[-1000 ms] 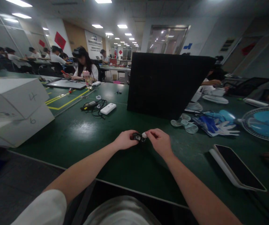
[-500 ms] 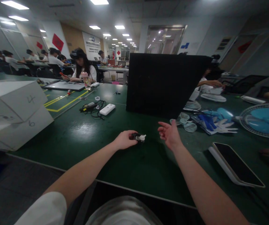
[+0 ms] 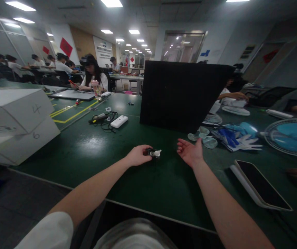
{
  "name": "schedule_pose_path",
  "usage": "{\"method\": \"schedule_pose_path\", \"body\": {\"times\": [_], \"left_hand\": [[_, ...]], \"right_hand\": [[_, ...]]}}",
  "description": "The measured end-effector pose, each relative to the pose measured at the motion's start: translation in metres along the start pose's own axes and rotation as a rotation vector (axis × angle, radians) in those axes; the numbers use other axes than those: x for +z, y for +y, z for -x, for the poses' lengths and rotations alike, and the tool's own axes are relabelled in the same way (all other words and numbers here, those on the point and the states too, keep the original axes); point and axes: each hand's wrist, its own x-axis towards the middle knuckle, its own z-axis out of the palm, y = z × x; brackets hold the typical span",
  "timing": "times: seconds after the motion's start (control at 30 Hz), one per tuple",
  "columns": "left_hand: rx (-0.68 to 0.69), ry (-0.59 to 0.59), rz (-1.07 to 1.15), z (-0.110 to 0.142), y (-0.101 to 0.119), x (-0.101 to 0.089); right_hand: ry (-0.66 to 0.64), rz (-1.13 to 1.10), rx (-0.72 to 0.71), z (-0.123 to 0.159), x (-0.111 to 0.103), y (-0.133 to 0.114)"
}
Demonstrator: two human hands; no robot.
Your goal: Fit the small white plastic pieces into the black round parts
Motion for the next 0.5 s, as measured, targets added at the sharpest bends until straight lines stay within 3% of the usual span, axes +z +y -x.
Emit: {"method": "schedule_pose_path", "body": {"times": [0.5], "left_hand": [[0.01, -0.055, -0.04, 0.004, 0.004, -0.012]], "right_hand": [[0.015, 0.017, -0.013, -0.001, -0.001, 0.001]]}}
